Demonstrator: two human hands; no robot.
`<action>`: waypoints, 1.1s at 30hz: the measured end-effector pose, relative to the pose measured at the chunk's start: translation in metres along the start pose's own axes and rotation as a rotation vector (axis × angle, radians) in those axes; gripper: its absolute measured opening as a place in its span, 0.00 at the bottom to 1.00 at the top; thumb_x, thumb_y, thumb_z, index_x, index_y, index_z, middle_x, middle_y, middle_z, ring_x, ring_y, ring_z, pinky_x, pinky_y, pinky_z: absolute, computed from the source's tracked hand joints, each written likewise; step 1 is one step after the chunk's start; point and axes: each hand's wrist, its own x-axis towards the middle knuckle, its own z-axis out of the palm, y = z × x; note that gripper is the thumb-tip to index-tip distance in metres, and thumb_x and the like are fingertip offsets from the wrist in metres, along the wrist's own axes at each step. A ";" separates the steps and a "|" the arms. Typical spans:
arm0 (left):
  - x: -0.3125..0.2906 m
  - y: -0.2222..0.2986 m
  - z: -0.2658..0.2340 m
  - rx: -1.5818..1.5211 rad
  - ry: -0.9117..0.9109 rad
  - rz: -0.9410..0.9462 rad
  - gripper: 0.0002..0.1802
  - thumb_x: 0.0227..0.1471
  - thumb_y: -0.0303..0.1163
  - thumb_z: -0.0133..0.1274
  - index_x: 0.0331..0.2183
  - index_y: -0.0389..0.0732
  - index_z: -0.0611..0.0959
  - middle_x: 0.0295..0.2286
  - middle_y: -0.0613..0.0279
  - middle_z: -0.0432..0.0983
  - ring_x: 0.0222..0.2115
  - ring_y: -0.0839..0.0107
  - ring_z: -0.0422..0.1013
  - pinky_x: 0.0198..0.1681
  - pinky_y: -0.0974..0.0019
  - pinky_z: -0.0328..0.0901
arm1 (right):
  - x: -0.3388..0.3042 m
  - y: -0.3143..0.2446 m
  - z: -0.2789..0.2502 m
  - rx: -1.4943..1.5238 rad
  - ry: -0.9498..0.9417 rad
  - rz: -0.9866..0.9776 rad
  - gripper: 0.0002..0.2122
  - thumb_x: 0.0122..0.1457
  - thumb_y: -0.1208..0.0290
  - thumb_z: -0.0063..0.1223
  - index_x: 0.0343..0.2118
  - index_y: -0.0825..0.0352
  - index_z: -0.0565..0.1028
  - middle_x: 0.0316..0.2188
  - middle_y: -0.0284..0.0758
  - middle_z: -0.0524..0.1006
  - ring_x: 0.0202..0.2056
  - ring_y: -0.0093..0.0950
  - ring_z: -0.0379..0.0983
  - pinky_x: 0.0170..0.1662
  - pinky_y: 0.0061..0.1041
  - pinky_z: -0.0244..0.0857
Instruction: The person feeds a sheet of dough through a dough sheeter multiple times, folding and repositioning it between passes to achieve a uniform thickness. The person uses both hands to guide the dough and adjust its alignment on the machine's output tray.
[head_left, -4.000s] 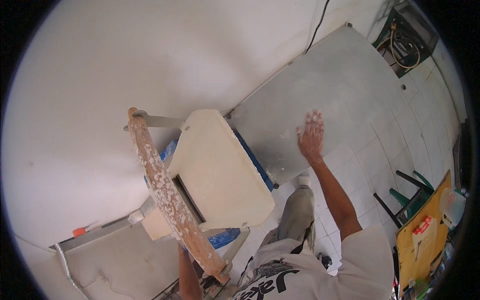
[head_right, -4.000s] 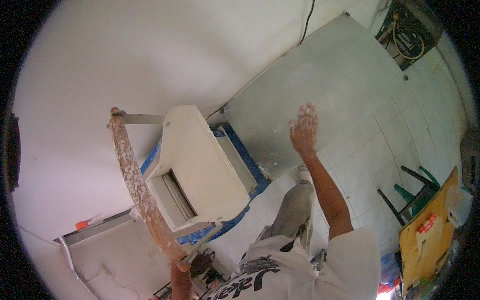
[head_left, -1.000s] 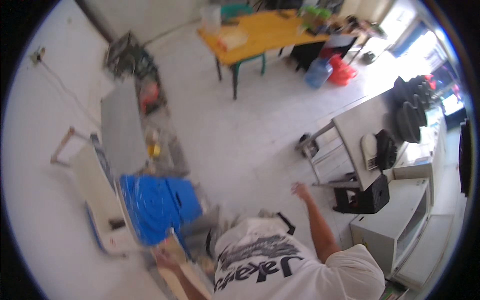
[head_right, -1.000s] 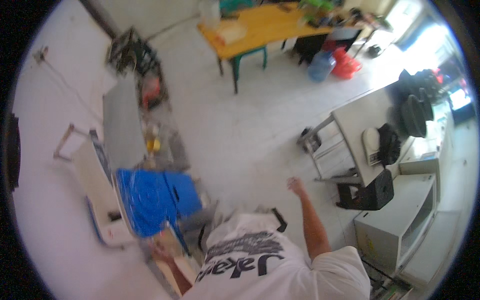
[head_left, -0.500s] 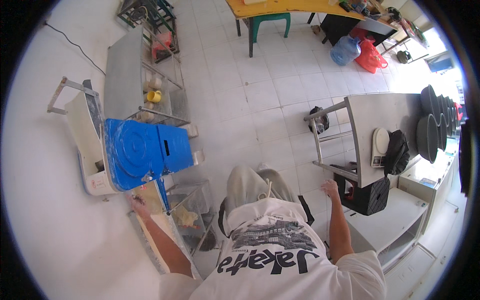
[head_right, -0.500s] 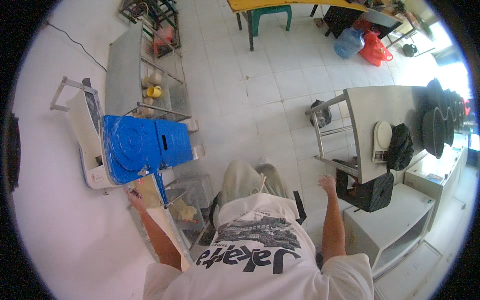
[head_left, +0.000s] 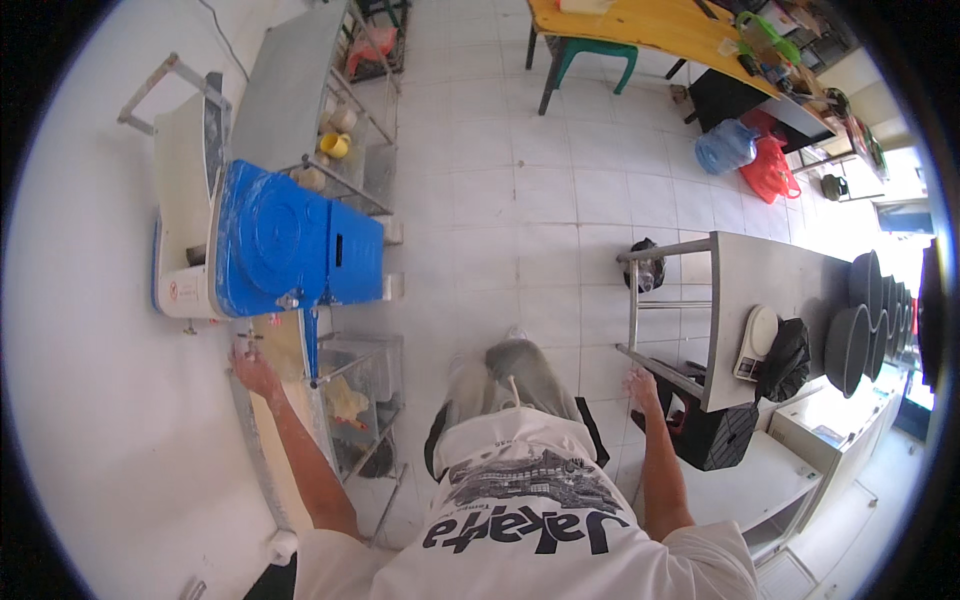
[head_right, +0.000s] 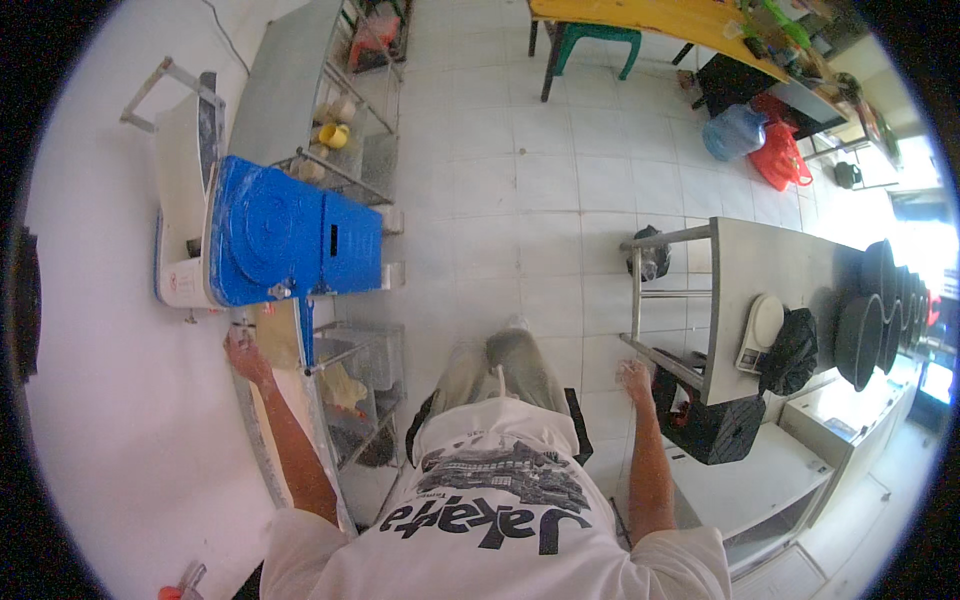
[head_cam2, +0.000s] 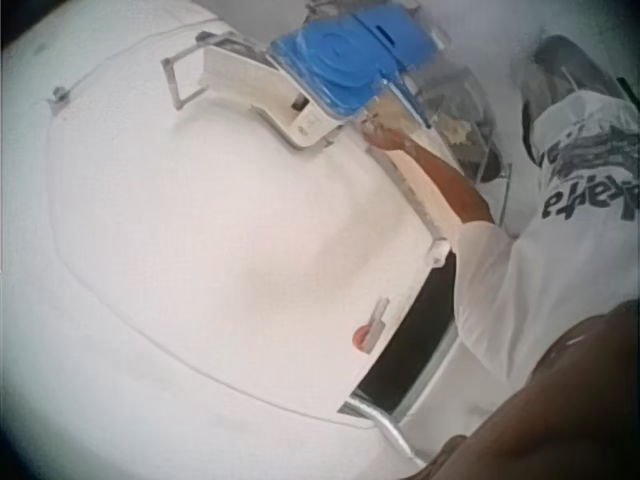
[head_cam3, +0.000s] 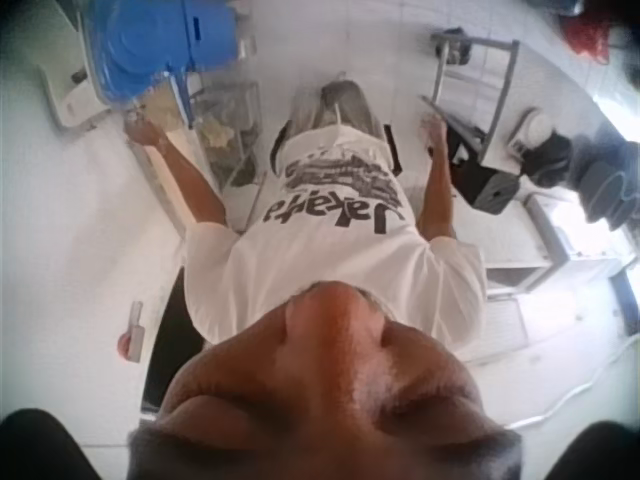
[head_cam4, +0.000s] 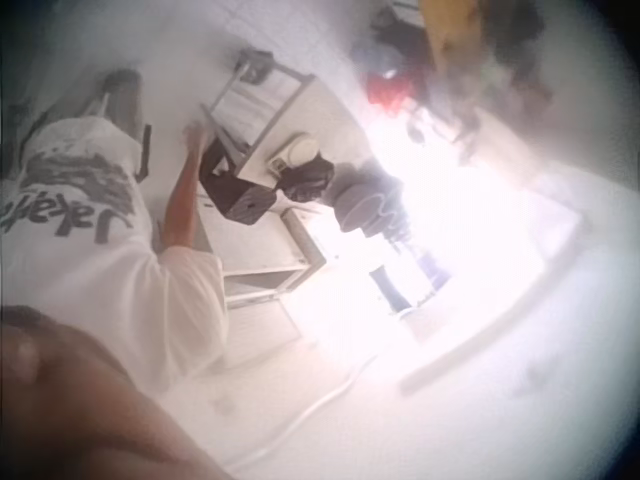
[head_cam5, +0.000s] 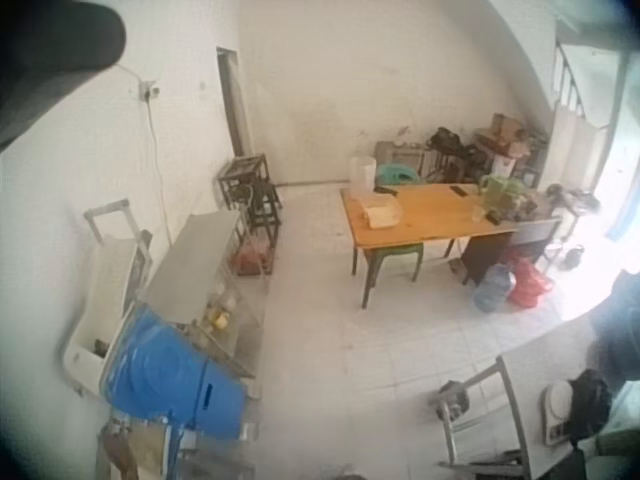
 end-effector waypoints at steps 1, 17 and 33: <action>0.000 0.024 -0.008 0.009 -0.029 0.022 0.27 0.58 0.40 0.59 0.56 0.38 0.78 0.49 0.49 0.76 0.42 0.56 0.74 0.45 0.53 0.69 | 0.003 -0.004 0.005 0.311 -0.037 0.281 0.13 0.66 0.66 0.50 0.46 0.71 0.76 0.45 0.42 0.79 0.37 0.35 0.80 0.38 0.35 0.75; 0.001 0.012 -0.018 0.056 -0.008 0.174 0.31 0.47 0.40 0.70 0.52 0.41 0.81 0.47 0.54 0.78 0.44 0.55 0.76 0.43 0.56 0.72 | -0.029 -0.092 0.078 0.706 -0.116 0.268 0.14 0.64 0.70 0.53 0.50 0.70 0.75 0.40 0.38 0.79 0.36 0.30 0.78 0.35 0.26 0.74; -0.001 -0.022 -0.003 -0.239 -0.085 0.169 0.21 0.53 0.38 0.66 0.46 0.37 0.84 0.34 0.60 0.81 0.32 0.68 0.73 0.38 0.64 0.66 | 0.003 -0.167 0.091 0.316 -0.058 0.339 0.13 0.68 0.66 0.50 0.49 0.70 0.76 0.43 0.39 0.80 0.38 0.30 0.78 0.37 0.29 0.73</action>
